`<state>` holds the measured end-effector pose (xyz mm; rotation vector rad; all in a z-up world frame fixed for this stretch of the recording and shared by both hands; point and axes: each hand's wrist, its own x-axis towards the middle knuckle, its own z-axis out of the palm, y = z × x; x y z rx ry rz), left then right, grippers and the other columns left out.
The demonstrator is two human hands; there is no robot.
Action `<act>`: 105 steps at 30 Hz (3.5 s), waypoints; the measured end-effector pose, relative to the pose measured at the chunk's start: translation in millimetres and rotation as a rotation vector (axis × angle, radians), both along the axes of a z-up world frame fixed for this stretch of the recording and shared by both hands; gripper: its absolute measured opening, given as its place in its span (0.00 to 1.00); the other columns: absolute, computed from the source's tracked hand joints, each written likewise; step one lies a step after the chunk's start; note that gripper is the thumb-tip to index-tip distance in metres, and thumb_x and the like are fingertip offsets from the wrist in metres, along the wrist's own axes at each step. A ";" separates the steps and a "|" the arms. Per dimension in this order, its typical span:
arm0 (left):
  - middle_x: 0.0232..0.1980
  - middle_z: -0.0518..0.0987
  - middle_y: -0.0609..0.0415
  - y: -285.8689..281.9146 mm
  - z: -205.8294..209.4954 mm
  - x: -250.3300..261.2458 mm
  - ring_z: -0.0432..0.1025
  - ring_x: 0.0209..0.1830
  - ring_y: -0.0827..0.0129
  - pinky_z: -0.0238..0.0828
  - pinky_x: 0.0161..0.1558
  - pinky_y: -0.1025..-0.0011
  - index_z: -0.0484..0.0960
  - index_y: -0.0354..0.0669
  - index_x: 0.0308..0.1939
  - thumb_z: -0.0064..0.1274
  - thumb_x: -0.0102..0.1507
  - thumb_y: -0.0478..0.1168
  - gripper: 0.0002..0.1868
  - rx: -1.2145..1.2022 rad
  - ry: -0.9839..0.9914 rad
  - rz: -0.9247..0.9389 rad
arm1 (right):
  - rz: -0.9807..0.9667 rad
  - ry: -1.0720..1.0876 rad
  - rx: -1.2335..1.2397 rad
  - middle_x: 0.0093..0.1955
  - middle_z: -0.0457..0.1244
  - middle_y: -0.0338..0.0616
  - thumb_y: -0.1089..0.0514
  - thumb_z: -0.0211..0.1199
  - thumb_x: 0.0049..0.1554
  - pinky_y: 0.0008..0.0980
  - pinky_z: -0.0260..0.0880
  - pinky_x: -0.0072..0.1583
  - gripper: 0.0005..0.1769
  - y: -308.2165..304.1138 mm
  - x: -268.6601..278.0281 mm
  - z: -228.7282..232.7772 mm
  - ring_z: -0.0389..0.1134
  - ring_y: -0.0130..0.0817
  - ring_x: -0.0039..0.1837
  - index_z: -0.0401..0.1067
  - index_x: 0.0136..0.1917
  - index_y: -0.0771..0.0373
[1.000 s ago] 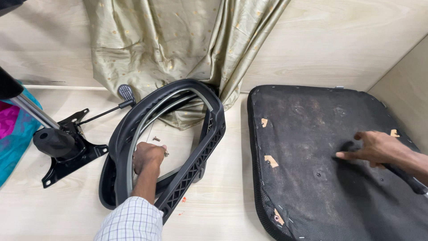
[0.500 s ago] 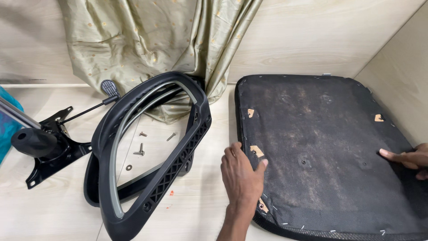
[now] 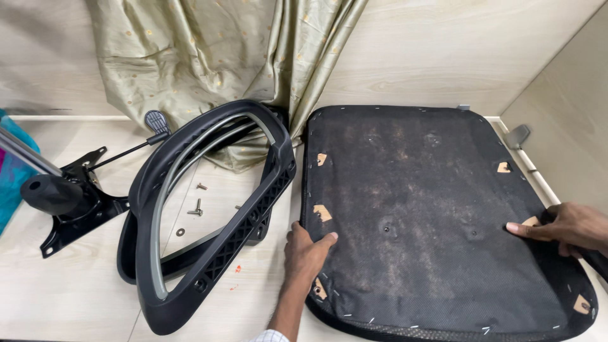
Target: The person assembles a chair by attaching the seat to the base using a screwdriver. They align the seat with the base, insert screws, and tighten them to secure the connection.
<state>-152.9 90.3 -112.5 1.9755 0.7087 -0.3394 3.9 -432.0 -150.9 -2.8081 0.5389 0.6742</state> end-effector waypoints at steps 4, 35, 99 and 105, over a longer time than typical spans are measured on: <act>0.77 0.57 0.37 19.0 -1.4 -14.9 0.57 0.77 0.48 0.61 0.73 0.50 0.46 0.38 0.78 0.60 0.60 0.58 0.54 0.187 -0.033 -0.022 | 0.058 0.058 -0.063 0.22 0.68 0.49 0.20 0.75 0.37 0.34 0.71 0.27 0.49 12.8 -0.2 -15.7 0.72 0.39 0.23 0.77 0.43 0.72; 0.28 0.82 0.49 -85.5 80.0 -30.4 0.76 0.26 0.71 0.74 0.30 0.74 0.83 0.36 0.49 0.42 0.71 0.56 0.26 -0.387 -0.620 -0.368 | -0.380 -0.490 1.644 0.41 0.63 0.40 0.56 0.68 0.60 0.15 0.62 0.35 0.10 260.9 -57.7 192.6 0.62 0.20 0.37 0.71 0.49 0.61; 0.70 0.63 0.39 368.4 186.8 23.4 0.61 0.70 0.53 0.58 0.68 0.55 0.51 0.40 0.74 0.65 0.57 0.52 0.51 -0.023 -0.978 0.517 | 0.631 -0.534 0.204 0.75 0.57 0.31 0.32 0.57 0.55 0.51 0.55 0.78 0.32 400.1 -89.8 -44.3 0.54 0.31 0.79 0.69 0.70 0.43; 0.71 0.62 0.38 409.6 205.7 47.9 0.61 0.74 0.52 0.55 0.73 0.55 0.48 0.38 0.77 0.69 0.55 0.48 0.56 0.013 -1.046 0.530 | 0.623 -0.545 0.173 0.75 0.57 0.32 0.32 0.57 0.55 0.50 0.54 0.78 0.32 397.7 -85.7 -53.7 0.53 0.31 0.79 0.69 0.69 0.43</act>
